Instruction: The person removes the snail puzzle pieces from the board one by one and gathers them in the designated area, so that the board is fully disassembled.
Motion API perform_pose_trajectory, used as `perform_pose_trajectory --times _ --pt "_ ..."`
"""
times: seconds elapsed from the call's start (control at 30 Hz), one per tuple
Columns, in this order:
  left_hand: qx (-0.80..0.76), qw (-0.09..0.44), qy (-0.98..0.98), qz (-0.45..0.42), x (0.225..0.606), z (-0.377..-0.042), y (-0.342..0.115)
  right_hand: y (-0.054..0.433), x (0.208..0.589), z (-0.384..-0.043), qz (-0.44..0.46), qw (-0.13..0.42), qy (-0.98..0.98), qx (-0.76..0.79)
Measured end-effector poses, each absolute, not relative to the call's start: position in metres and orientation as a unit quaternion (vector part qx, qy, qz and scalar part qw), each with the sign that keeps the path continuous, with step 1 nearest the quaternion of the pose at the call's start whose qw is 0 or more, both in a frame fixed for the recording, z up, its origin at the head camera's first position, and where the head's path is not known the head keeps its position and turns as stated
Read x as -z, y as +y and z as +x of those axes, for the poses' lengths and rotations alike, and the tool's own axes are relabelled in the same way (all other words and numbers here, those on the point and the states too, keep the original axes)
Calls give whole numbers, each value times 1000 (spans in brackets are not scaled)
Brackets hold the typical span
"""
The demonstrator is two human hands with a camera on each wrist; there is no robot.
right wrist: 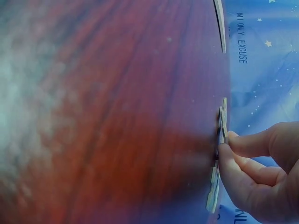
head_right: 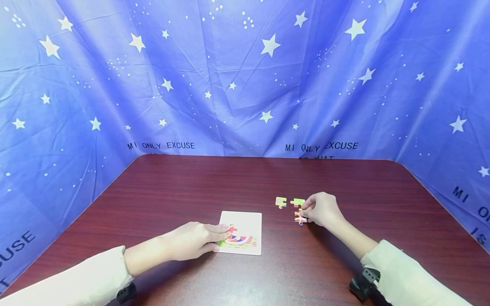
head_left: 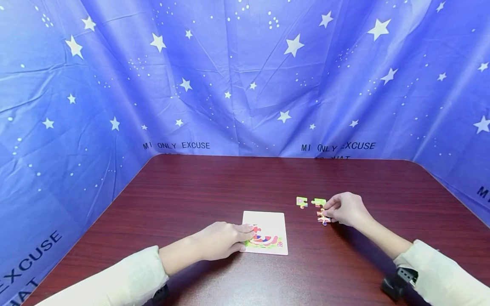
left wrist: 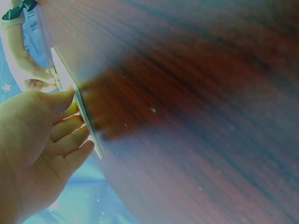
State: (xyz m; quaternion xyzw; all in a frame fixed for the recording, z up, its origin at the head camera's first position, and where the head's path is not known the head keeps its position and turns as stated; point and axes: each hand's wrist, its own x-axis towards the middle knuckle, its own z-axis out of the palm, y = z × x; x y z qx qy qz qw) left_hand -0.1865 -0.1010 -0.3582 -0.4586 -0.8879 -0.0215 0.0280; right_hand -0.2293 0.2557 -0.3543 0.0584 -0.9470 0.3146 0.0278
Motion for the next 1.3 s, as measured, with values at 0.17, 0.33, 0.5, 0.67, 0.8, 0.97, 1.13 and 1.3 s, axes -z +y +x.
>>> perform_pose_trajectory --times 0.17,0.33,0.5,0.67,0.8,0.97,1.13,1.3 --pt "26 27 -888 -458 358 -186 -100 256 350 -229 51 29 -951 -303" --pt "27 31 -887 -459 357 -186 -101 255 344 -228 59 31 -948 -311" --pt "22 40 -885 -463 356 -186 -101 247 340 -230 99 40 -944 -313" --pt "22 34 -886 -462 356 -185 -100 230 342 -230 131 44 -945 -296" --pt "18 26 -888 -458 356 -185 -99 212 345 -231 152 25 -937 -314" --pt "14 18 -891 -453 355 -185 -99 190 347 -232 188 -1 -920 -343" --pt "10 22 -890 -455 356 -185 -99 169 351 -231 243 -17 -906 -346" --pt "4 35 -885 -465 356 -185 -100 151 355 -229 293 -41 -890 -347"
